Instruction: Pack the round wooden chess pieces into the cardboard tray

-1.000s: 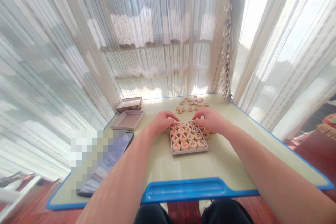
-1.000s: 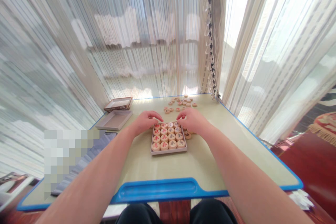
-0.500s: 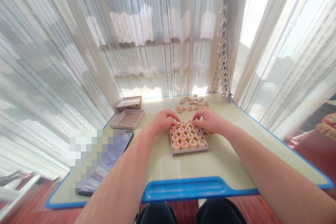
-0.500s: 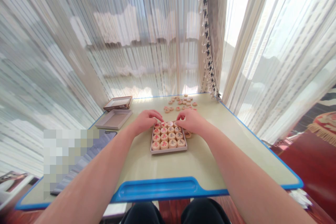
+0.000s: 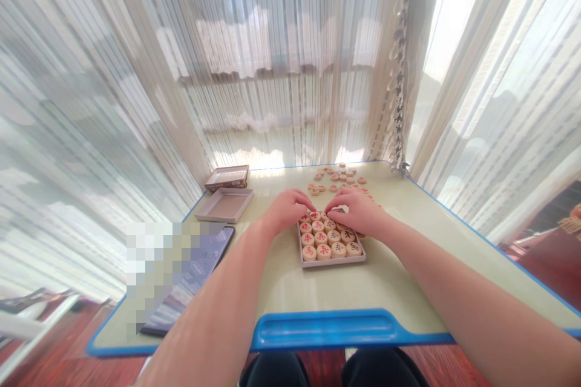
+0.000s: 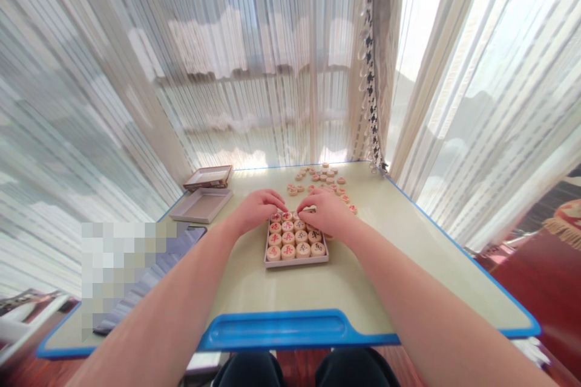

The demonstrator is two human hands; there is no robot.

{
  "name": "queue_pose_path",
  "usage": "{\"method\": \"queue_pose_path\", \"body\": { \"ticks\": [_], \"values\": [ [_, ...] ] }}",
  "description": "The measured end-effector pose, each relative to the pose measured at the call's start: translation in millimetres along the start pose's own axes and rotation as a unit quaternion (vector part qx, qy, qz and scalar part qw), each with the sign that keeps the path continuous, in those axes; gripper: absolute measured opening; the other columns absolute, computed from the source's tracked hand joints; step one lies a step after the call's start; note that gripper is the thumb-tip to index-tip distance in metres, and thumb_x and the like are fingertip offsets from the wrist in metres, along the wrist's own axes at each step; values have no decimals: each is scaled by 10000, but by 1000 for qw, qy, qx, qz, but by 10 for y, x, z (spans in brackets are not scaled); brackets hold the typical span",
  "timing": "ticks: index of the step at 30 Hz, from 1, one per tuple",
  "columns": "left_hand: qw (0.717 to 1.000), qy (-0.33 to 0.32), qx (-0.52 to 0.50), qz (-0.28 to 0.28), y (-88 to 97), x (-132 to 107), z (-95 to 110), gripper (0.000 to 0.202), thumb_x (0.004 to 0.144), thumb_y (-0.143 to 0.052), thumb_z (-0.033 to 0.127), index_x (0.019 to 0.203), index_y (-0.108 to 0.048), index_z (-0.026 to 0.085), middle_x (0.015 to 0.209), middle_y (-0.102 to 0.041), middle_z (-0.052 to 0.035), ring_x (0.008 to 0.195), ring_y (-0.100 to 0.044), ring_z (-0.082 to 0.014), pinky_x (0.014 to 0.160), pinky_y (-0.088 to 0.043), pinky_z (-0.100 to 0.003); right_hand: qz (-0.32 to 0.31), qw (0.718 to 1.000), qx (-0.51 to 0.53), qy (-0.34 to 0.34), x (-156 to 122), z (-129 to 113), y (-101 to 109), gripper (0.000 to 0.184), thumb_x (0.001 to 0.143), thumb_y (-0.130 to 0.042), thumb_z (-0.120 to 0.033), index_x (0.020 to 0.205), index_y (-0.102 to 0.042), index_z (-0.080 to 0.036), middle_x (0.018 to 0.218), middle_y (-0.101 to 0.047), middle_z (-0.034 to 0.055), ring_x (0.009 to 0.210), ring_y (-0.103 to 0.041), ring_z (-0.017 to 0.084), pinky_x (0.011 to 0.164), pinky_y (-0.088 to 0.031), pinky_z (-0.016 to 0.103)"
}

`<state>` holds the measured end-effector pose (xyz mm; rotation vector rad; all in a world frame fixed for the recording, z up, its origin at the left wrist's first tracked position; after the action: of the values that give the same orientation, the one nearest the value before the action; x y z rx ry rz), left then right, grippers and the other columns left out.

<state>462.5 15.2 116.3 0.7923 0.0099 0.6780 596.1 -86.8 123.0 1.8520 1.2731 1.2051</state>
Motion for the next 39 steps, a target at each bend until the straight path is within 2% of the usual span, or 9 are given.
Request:
{"method": "queue_pose_path", "body": {
  "ticks": [4,12,18,22,25,28,31,35,39],
  "values": [
    [1000,-3,29,0,-2,5,-5,359,569,-403,77,677,-725,194,870,-641,-10,806,-581,-149,774,-462,-255,7,1000,7,-5,2,6,8,150,718,-570,-306,759,-709,-266,854,-590,30,886,-517,202,826,-390,337],
    [1000,4,21,17,-9,13,-33,355,567,-387,81,679,-705,191,875,-646,-7,840,-576,-156,758,-462,-250,32,999,17,-14,-3,57,12,173,718,-545,-239,784,-704,-243,899,-599,38,964,-501,213,881,-369,343],
    [1000,7,25,10,-13,-1,-35,333,569,-391,86,655,-697,187,864,-646,-15,839,-572,-163,776,-457,-268,43,998,25,-36,5,120,48,195,730,-514,-250,789,-699,-235,900,-597,36,891,-530,190,801,-405,308],
    [999,19,10,45,33,-20,0,348,580,-383,89,700,-698,177,891,-647,-23,843,-569,-168,793,-457,-283,51,997,26,-44,2,131,108,210,740,-494,-257,799,-694,-231,888,-598,32,861,-529,183,773,-404,308],
    [997,26,0,67,65,-33,26,345,586,-382,96,706,-696,173,880,-646,-26,830,-569,-169,812,-451,-299,35,998,33,-49,-15,101,165,198,734,-497,-262,773,-687,-219,862,-595,25,787,-530,167,745,-410,302],
    [997,30,2,64,66,-37,33,336,579,-384,96,688,-694,168,831,-652,-30,809,-571,-169,809,-450,-300,-3,998,37,-43,-43,50,202,178,718,-517,-273,756,-682,-219,840,-593,18,728,-527,151,718,-418,294],
    [998,30,12,62,62,-40,32,342,581,-380,102,695,-695,171,809,-655,-25,782,-572,-165,778,-457,-292,-32,998,25,-38,-67,18,210,163,693,-556,-298,763,-688,-234,848,-588,22,768,-532,166,722,-420,295],
    [997,18,20,66,67,-47,56,336,589,-383,114,701,-694,174,801,-655,-18,766,-569,-158,772,-455,-282,-48,998,16,-37,-74,25,182,173,682,-579,-343,761,-696,-243,887,-581,35,862,-528,194,745,-420,298],
    [997,28,33,70,64,-45,62,337,594,-386,113,713,-696,172,803,-655,-18,752,-568,-156,766,-457,-281,-31,998,8,-57,-49,110,155,201,697,-560,-352,804,-691,-244,931,-583,37,824,-535,183,730,-426,298]
  ]
}}
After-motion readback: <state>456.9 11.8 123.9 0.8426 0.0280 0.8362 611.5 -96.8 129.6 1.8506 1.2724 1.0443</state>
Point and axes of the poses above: each hand's wrist, its own x-axis towards the middle knuckle, its own y-axis out of the back of the hand, z = x × y, the point moved 4 cm from there along x, towards the middle knuckle
